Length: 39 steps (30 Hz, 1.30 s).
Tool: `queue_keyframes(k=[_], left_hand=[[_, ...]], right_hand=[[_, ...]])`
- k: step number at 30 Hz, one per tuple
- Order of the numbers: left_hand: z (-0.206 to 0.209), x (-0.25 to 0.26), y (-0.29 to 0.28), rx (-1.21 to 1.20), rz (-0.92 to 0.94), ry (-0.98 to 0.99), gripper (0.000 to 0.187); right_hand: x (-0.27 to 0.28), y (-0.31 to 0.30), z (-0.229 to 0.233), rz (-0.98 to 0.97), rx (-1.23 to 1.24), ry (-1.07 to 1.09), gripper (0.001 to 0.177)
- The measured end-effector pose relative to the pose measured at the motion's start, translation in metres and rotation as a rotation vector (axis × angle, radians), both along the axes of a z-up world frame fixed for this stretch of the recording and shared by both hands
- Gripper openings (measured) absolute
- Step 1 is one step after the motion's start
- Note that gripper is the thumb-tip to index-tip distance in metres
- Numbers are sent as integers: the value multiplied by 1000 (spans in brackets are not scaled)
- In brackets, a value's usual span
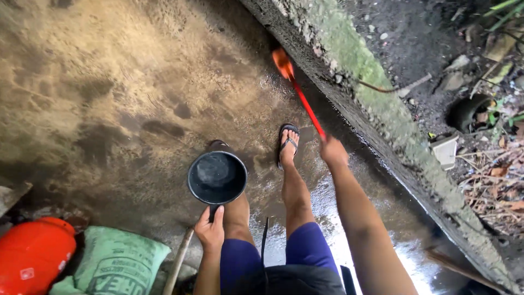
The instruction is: Scooping water from a bucket using a pot and ladle and pouring it along the base of a concrete wall.
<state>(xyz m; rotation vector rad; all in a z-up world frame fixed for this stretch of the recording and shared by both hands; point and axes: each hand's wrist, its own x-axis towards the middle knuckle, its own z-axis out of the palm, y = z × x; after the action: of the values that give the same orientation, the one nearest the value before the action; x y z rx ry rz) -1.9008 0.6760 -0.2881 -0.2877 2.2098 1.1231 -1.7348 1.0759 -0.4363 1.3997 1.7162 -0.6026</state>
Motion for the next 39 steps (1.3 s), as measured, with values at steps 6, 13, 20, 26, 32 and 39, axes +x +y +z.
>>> queue_keyframes(k=[6,13,20,26,32,39], left_hand=[[-18,30,46,0,174,-57,28],[-26,24,83,-33,126,-53,24],[-31,7,122,-13,108,-4,24],[-37,-4,131,-25,132,50,21],[-29,-31,129,51,94,105,22],[-34,-49,106,23,68,98,22]], right_hand=[[-19,42,-52,198,-13,95,50],[119,53,-12,87,-48,-225,62],[-85,59,-55,110,-100,13,57],[-54,58,-75,257,-115,27,58],[95,35,-21,114,-67,-126,68],[-135,35,-86,182,-71,56,62]])
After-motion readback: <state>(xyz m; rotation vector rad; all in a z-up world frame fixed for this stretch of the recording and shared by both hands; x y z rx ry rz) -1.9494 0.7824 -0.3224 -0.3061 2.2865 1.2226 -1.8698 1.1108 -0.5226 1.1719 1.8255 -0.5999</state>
